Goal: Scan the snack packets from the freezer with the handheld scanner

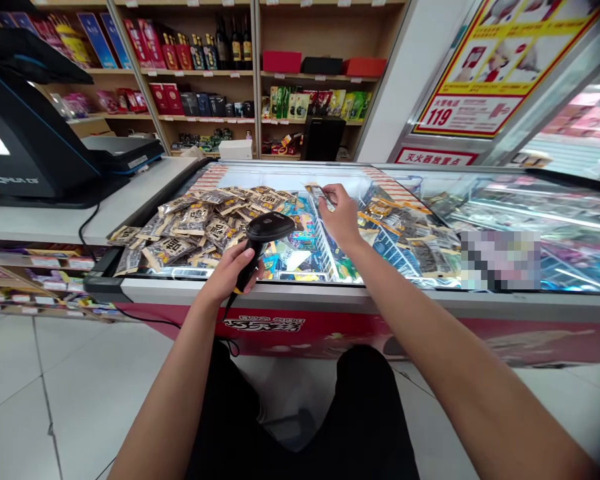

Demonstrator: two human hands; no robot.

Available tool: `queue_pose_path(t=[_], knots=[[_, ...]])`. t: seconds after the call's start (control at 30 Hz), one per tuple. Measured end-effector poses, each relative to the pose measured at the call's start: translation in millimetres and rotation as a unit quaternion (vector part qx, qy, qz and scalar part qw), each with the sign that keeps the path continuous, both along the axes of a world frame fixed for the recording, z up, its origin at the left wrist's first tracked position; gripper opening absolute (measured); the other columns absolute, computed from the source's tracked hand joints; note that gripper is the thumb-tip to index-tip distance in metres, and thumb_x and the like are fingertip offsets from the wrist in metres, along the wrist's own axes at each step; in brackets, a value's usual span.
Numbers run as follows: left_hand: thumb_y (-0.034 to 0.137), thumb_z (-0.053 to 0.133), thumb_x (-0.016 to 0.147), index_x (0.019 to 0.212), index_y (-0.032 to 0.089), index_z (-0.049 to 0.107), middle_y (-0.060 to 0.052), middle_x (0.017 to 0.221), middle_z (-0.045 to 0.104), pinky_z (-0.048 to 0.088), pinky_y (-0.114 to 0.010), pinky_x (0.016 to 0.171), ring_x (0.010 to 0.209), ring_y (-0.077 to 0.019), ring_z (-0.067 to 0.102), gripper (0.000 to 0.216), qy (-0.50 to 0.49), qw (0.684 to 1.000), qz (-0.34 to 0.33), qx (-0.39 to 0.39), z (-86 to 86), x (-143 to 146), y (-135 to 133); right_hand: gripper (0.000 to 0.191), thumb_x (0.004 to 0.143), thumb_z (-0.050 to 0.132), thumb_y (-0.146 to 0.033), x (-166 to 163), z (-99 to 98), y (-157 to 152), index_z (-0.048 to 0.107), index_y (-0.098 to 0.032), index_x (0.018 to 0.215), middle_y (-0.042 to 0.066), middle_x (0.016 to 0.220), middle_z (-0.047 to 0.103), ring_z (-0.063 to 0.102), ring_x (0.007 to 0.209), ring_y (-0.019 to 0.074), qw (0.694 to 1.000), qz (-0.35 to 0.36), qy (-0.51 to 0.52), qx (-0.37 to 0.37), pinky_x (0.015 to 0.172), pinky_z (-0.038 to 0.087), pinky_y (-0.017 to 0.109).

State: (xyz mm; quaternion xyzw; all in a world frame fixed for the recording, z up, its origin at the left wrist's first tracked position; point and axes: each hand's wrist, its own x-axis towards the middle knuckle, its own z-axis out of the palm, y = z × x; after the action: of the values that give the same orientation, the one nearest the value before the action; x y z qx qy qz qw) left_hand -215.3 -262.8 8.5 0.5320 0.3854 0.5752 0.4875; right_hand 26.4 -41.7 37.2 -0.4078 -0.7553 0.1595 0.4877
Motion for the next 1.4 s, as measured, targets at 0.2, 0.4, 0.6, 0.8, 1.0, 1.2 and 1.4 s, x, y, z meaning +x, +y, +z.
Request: queue_pose_path(t=[0.2, 0.4, 0.6, 0.8, 1.0, 1.2, 1.4], knots=[[0.073, 0.080, 0.101, 0.113, 0.020, 0.066, 0.001, 0.071, 0.074, 0.041, -0.023, 0.041, 0.036, -0.0098, 0.052, 0.056, 0.007, 1.000, -0.018, 0.009, 0.5, -2, 1, 0.040, 0.107, 0.058, -0.013, 111, 26.1, 40, 0.076, -0.015, 0.143, 0.024, 0.144, 0.080, 0.069, 0.142, 0.0398, 0.938, -0.175, -0.294, 0.058, 0.125, 0.050, 0.053], [0.074, 0.080, 0.100, 0.112, 0.020, 0.065, 0.002, 0.071, 0.073, 0.043, -0.024, 0.041, 0.037, -0.0097, 0.053, 0.057, 0.008, 1.000, -0.010, 0.013, 2.0, -1, 1, 0.039, 0.111, 0.061, -0.035, 162, 16.1, 71, 0.084, -0.015, 0.135, 0.026, 0.122, 0.085, 0.079, 0.116, 0.0448, 0.882, -0.287, -0.366, -0.077, 0.098, 0.059, 0.052], [0.075, 0.081, 0.097, 0.105, 0.022, 0.060, 0.002, 0.073, 0.074, 0.042, -0.023, 0.040, 0.036, -0.0092, 0.053, 0.058, -0.010, 1.000, 0.013, 0.011, 0.6, 1, 2, 0.048, 0.111, 0.050, -0.036, 158, -0.5, 75, 0.082, -0.011, 0.137, 0.029, 0.124, 0.084, 0.075, 0.126, 0.0458, 0.901, -0.290, -0.322, 0.001, 0.114, 0.051, 0.061], [0.074, 0.079, 0.099, 0.112, 0.021, 0.062, 0.003, 0.070, 0.072, 0.038, -0.022, 0.038, 0.036, -0.0094, 0.052, 0.057, -0.032, 0.999, 0.039, 0.018, 0.0, 2, 2, 0.047, 0.114, 0.054, -0.041, 84, -4.3, 53, 0.079, -0.015, 0.143, 0.022, 0.146, 0.080, 0.067, 0.144, 0.0422, 0.961, -0.029, -0.268, 0.065, 0.130, 0.048, 0.060], [0.078, 0.082, 0.095, 0.111, 0.022, 0.061, 0.003, 0.070, 0.072, 0.037, -0.023, 0.038, 0.035, -0.0091, 0.050, 0.062, -0.035, 0.998, 0.041, 0.010, 0.6, 3, 3, 0.076, 0.108, 0.078, -0.057, -12, -16.9, 12, 0.058, -0.029, 0.177, 0.015, 0.179, 0.060, 0.053, 0.166, 0.0472, 0.917, 0.187, -0.353, -0.015, 0.135, 0.047, 0.065], [0.081, 0.084, 0.091, 0.108, 0.022, 0.060, 0.003, 0.072, 0.072, 0.036, -0.023, 0.038, 0.035, -0.0092, 0.051, 0.066, -0.051, 0.998, 0.038, 0.007, 0.1, 3, 5, 0.056, 0.110, 0.061, -0.022, -27, -25.5, 6, 0.072, -0.018, 0.164, 0.025, 0.160, 0.069, 0.063, 0.153, 0.0501, 0.932, 0.093, -0.348, -0.029, 0.125, 0.054, 0.068], [0.079, 0.083, 0.092, 0.109, 0.022, 0.062, 0.002, 0.072, 0.073, 0.036, -0.023, 0.038, 0.035, -0.0090, 0.050, 0.063, -0.059, 0.997, 0.040, 0.012, -1.6, 2, 4, 0.061, 0.104, 0.080, -0.057, -11, -26.8, 3, 0.078, -0.018, 0.152, 0.015, 0.107, 0.088, 0.085, 0.111, 0.0441, 0.973, 0.082, -0.019, -0.215, 0.106, 0.069, 0.062]])
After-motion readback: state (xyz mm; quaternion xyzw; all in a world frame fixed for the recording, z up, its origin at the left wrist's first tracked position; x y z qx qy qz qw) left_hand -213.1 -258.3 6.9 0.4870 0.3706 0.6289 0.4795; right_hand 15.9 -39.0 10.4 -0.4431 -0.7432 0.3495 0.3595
